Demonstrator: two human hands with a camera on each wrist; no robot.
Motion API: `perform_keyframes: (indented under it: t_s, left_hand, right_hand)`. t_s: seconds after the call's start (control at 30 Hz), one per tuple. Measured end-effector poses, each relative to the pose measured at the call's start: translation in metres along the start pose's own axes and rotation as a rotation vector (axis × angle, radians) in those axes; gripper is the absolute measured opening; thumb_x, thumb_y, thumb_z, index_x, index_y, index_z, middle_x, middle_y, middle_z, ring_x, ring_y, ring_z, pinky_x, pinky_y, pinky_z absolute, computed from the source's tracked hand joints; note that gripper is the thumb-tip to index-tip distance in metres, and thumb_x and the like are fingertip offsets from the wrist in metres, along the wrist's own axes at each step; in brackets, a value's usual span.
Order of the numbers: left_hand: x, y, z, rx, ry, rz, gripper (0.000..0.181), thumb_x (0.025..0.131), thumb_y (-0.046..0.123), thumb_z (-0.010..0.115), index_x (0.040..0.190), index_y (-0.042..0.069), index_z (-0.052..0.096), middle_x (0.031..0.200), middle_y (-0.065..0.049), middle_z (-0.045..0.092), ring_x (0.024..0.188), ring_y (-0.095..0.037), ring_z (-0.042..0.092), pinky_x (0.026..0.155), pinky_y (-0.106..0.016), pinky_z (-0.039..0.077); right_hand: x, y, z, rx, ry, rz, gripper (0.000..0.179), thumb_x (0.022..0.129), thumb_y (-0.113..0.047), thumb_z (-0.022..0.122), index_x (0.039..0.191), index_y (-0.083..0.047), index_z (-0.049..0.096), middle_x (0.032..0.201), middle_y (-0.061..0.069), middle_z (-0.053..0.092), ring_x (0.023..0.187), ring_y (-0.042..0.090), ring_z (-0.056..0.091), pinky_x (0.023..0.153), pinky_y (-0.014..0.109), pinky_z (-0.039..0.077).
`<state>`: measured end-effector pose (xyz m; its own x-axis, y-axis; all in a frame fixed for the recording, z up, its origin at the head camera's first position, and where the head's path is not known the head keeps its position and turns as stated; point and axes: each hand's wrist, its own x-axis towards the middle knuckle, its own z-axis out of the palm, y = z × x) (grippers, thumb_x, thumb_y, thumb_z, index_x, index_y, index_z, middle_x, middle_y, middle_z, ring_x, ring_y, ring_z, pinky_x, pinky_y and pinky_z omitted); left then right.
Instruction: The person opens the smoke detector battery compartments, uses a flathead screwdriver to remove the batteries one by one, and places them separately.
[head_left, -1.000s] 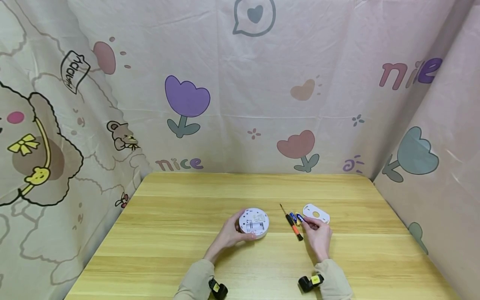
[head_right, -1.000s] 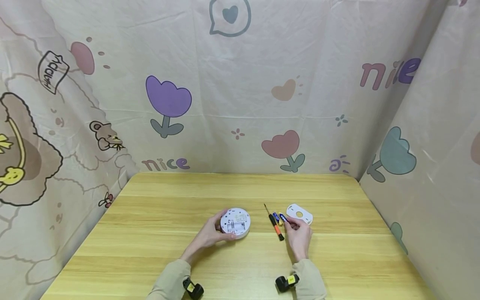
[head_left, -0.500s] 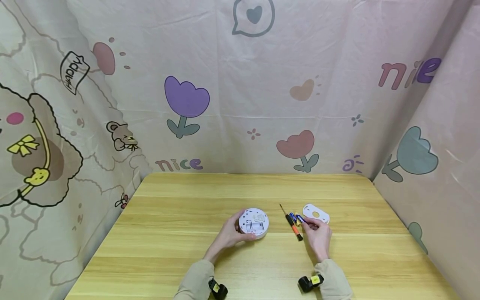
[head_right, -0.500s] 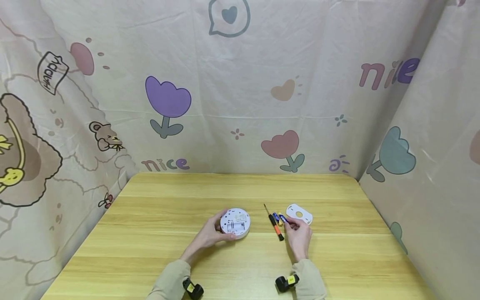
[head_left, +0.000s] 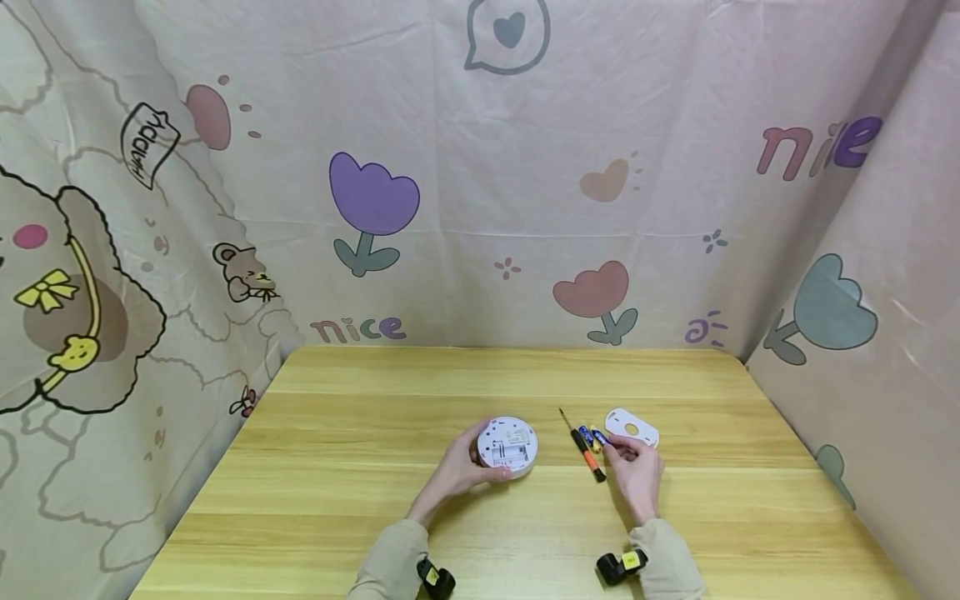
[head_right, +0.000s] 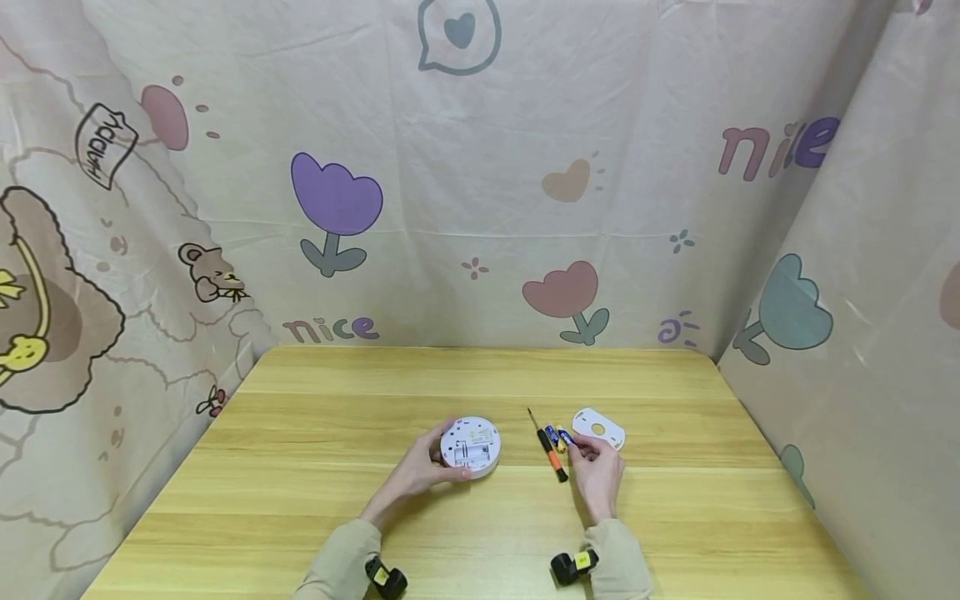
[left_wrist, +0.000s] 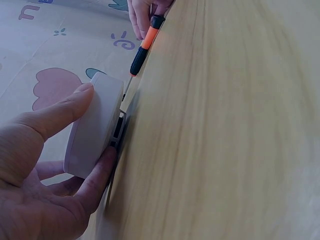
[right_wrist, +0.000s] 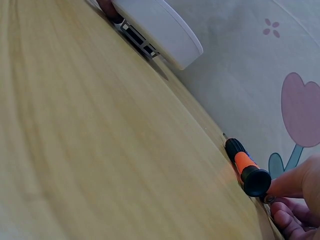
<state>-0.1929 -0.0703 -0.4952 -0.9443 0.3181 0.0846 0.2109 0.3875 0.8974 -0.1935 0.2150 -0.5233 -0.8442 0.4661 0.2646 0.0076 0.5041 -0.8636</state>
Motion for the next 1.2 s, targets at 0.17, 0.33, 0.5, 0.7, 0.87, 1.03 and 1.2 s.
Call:
perform_keyframes:
  t_s: [0.17, 0.33, 0.5, 0.7, 0.87, 1.03, 1.2]
  left_hand:
    - [0.000, 0.000, 0.000, -0.005, -0.004, -0.008, 0.097, 0.061, 0.029, 0.080, 0.138, 0.001, 0.028, 0.134, -0.022, 0.041, 0.104, -0.025, 0.054, 0.087, -0.035, 0.050]
    - [0.000, 0.000, 0.000, -0.011, -0.004, -0.008, 0.098, 0.061, 0.029, 0.080, 0.138, 0.001, 0.028, 0.134, -0.022, 0.041, 0.103, -0.025, 0.054, 0.086, -0.034, 0.050]
    - [0.001, -0.001, 0.000, -0.008, -0.002, -0.001, 0.098, 0.061, 0.030, 0.080, 0.138, 0.001, 0.028, 0.136, -0.022, 0.039, 0.110, -0.029, 0.051, 0.092, -0.041, 0.047]
    - [0.001, -0.002, 0.000, -0.007, -0.005, 0.012, 0.097, 0.061, 0.029, 0.080, 0.137, 0.000, 0.028, 0.137, -0.021, 0.039, 0.114, -0.029, 0.049, 0.095, -0.042, 0.045]
    - [0.001, -0.003, -0.001, 0.008, -0.010, 0.013, 0.097, 0.061, 0.031, 0.080, 0.138, 0.001, 0.029, 0.136, -0.021, 0.040, 0.112, -0.027, 0.050, 0.093, -0.039, 0.047]
    - [0.002, -0.005, -0.001, 0.009, -0.018, -0.005, 0.097, 0.060, 0.031, 0.080, 0.138, 0.003, 0.029, 0.136, -0.020, 0.040, 0.109, -0.026, 0.051, 0.091, -0.038, 0.048]
    - [0.002, -0.005, -0.002, 0.003, -0.024, 0.007, 0.097, 0.061, 0.030, 0.080, 0.138, 0.002, 0.029, 0.136, -0.021, 0.040, 0.110, -0.027, 0.051, 0.092, -0.040, 0.047]
  right_hand:
    - [0.000, 0.001, 0.001, 0.007, 0.006, -0.010, 0.014, 0.071, -0.005, 0.070, 0.084, -0.005, 0.071, 0.075, 0.012, 0.068, 0.053, -0.003, 0.052, 0.048, 0.010, 0.045]
    - [0.001, 0.002, 0.001, 0.007, 0.002, -0.005, 0.014, 0.072, -0.007, 0.070, 0.086, -0.006, 0.070, 0.078, 0.012, 0.068, 0.056, -0.002, 0.052, 0.051, 0.010, 0.046]
    - [0.001, 0.001, 0.000, 0.032, 0.004, -0.021, 0.014, 0.073, -0.007, 0.070, 0.087, -0.006, 0.070, 0.081, 0.012, 0.068, 0.057, -0.001, 0.052, 0.052, 0.010, 0.046]
    - [-0.001, 0.001, 0.001, 0.106, 0.024, -0.038, 0.015, 0.072, -0.007, 0.071, 0.087, -0.007, 0.070, 0.080, 0.008, 0.064, 0.057, -0.001, 0.051, 0.050, 0.010, 0.045]
    - [-0.002, -0.001, 0.002, 0.250, 0.008, -0.096, 0.018, 0.074, -0.006, 0.070, 0.092, -0.007, 0.069, 0.083, 0.005, 0.060, 0.062, 0.001, 0.050, 0.052, 0.009, 0.045]
    - [-0.006, -0.008, 0.003, 0.397, -0.077, -0.159, 0.021, 0.074, -0.001, 0.068, 0.095, 0.001, 0.067, 0.095, 0.013, 0.060, 0.067, 0.005, 0.053, 0.058, 0.010, 0.049]
    - [-0.015, -0.026, 0.003, 0.480, -0.188, -0.206, 0.021, 0.075, 0.003, 0.065, 0.096, 0.009, 0.063, 0.098, 0.024, 0.057, 0.071, 0.010, 0.054, 0.061, 0.013, 0.051]
